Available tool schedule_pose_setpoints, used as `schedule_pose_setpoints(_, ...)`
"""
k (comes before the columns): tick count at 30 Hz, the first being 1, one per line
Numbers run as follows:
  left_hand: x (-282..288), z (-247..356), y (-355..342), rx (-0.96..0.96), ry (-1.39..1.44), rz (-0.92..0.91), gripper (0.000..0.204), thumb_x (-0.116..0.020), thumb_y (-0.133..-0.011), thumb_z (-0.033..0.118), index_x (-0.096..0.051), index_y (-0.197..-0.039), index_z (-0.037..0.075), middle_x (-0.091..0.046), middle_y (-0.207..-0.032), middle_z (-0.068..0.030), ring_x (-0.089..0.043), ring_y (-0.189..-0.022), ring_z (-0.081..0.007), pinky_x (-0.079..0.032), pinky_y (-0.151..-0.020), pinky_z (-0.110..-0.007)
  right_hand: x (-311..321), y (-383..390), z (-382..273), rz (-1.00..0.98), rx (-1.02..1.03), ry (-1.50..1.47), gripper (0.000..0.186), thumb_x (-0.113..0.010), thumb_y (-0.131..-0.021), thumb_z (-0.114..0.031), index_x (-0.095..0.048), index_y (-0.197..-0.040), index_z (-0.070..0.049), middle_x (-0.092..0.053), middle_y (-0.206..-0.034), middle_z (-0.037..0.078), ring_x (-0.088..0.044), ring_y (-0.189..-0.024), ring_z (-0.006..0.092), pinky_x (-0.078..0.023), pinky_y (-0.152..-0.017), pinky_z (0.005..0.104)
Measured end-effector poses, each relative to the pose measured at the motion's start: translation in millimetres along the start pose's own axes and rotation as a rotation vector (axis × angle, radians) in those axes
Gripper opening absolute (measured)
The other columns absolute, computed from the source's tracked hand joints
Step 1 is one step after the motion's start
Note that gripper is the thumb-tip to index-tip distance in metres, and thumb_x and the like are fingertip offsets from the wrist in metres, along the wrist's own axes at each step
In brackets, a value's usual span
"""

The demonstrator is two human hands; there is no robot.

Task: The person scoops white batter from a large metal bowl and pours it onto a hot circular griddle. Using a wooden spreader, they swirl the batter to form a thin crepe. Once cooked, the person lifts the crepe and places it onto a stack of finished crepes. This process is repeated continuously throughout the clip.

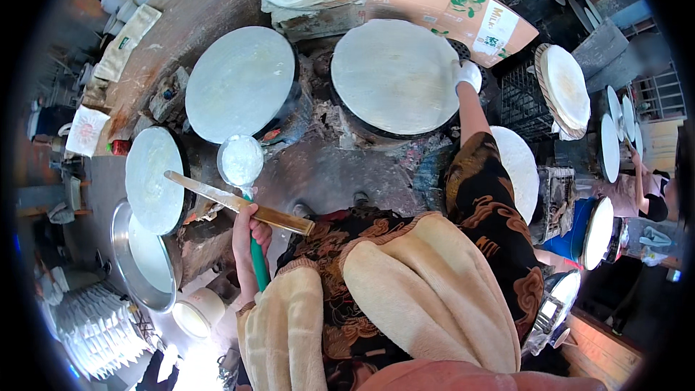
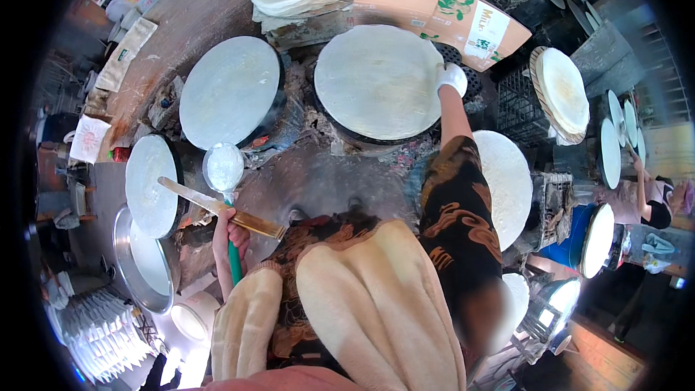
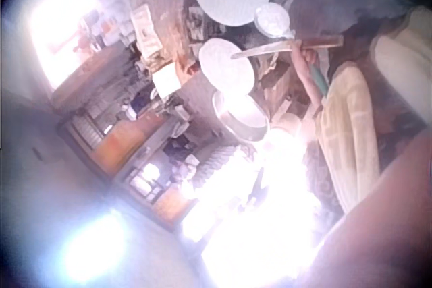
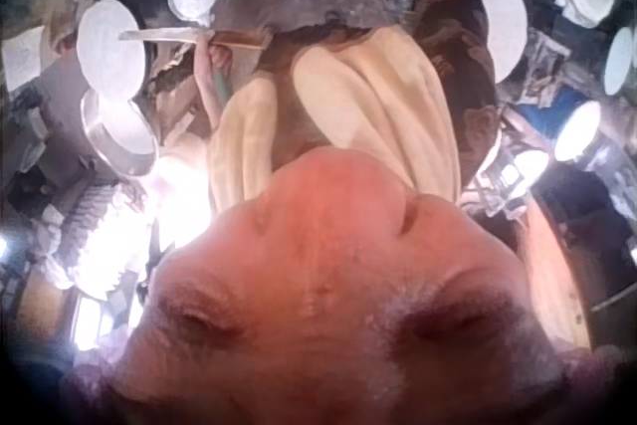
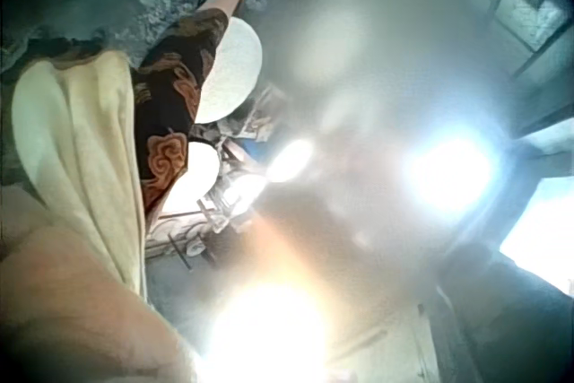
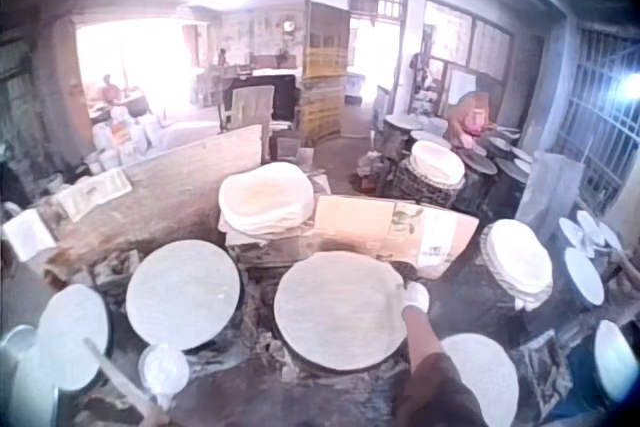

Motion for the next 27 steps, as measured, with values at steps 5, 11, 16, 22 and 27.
schedule_pose_setpoints(5,27,19,-15,-0.069,0.035,0.007,0.030,-0.053,-0.091,0.016,-0.041,-0.064,0.013,-0.039,-0.047,0.0041,-0.036,-0.032,-0.0067,-0.031,-0.028,-0.020,99,52,-96,0.105,0.213,-0.003,0.039,-0.049,-0.086,-0.041,-0.069,-0.101,-0.011,-0.066,-0.096,0.019,-0.063,-0.092,0.0359,-0.048,-0.083,0.0431)
schedule_pose_setpoints(11,37,49,-30,0.020,0.015,-0.047,0.022,-0.055,-0.088,0.010,-0.043,-0.069,0.010,-0.037,-0.049,0.0039,-0.035,-0.032,-0.0077,-0.028,-0.029,-0.022,211,140,-220,0.280,0.513,-0.088,0.044,-0.052,-0.086,-0.046,-0.070,-0.094,-0.006,-0.066,-0.087,0.021,-0.064,-0.085,0.0367,-0.050,-0.077,0.0409)
schedule_pose_setpoints(16,46,79,-42,0.099,-0.096,-0.095,0.016,-0.057,-0.086,0.010,-0.044,-0.077,0.010,-0.038,-0.049,0.0036,-0.035,-0.033,-0.0085,-0.029,-0.030,-0.022,236,139,-292,0.118,0.677,-0.432,0.049,-0.065,-0.082,-0.044,-0.068,-0.103,0.000,-0.070,-0.089,0.014,-0.065,-0.080,0.0196,-0.049,-0.076,0.0291)
schedule_pose_setpoints(22,43,96,-61,0.095,-0.104,-0.074,0.027,-0.058,-0.086,0.015,-0.040,-0.066,0.013,-0.036,-0.045,0.0033,-0.034,-0.031,-0.0093,-0.027,-0.029,-0.023,175,61,-376,-0.250,0.600,-0.395,0.045,-0.068,-0.079,-0.033,-0.066,-0.105,0.003,-0.069,-0.093,0.010,-0.062,-0.082,0.0164,-0.047,-0.079,0.0285)
schedule_pose_setpoints(27,41,97,-90,0.105,-0.005,-0.089,0.024,-0.058,-0.086,0.014,-0.040,-0.070,0.012,-0.037,-0.046,0.0031,-0.035,-0.032,-0.0095,-0.028,-0.029,-0.023,137,-58,-443,-0.204,0.635,-0.292,0.047,-0.068,-0.079,-0.034,-0.064,-0.108,0.004,-0.068,-0.096,0.014,-0.065,-0.079,0.0205,-0.050,-0.072,0.0312)
Point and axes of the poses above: each hand's wrist, its own y-axis away from the middle knuckle, its own x-axis out of the back of the hand, z = x × y, the point moved 10 cm from there along -y, towards the middle knuckle
